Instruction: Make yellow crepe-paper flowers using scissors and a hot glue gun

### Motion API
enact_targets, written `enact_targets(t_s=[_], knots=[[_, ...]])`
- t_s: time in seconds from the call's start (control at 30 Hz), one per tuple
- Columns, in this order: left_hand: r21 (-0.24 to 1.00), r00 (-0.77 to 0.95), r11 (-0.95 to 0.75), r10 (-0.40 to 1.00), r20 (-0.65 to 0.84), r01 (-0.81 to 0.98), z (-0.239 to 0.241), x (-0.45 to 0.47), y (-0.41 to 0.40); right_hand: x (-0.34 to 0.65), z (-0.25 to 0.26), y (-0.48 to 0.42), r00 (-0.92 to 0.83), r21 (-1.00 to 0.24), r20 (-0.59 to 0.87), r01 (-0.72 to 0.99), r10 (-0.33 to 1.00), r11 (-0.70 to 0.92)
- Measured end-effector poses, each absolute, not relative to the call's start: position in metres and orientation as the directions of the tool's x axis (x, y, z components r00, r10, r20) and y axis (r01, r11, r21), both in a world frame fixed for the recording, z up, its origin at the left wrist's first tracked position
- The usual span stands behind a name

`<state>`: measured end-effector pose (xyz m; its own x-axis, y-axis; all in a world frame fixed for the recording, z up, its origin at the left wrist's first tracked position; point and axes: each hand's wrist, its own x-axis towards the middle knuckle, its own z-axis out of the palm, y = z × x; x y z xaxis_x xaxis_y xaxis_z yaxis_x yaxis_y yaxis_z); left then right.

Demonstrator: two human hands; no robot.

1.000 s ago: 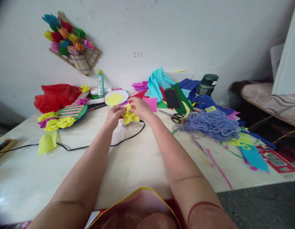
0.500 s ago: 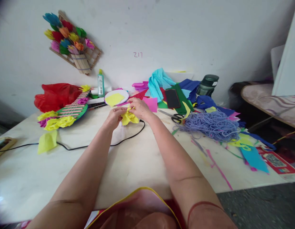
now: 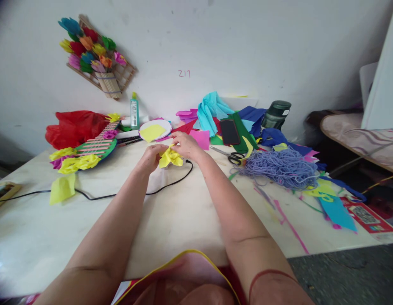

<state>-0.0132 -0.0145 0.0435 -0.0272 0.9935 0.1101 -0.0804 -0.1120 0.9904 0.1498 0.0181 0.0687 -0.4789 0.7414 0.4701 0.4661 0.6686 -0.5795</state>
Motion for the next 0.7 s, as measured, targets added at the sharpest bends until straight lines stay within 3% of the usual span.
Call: enact_targets(t_s=[0.5,0.7], knots=[[0.994,0.134,-0.010,0.991,0.024,-0.105,0.0461,-0.0183,-0.0189,0.1467,0.0665,0.0183,-0.427,-0.640,0.403,0.501,0.809,0.583],[0.996,0.085,-0.054,0.995,0.060,-0.074,0.0428,-0.0180,-0.0164,0.1462,0.0684,0.0167,-0.371,-0.664,0.382,0.527,0.846,0.531]])
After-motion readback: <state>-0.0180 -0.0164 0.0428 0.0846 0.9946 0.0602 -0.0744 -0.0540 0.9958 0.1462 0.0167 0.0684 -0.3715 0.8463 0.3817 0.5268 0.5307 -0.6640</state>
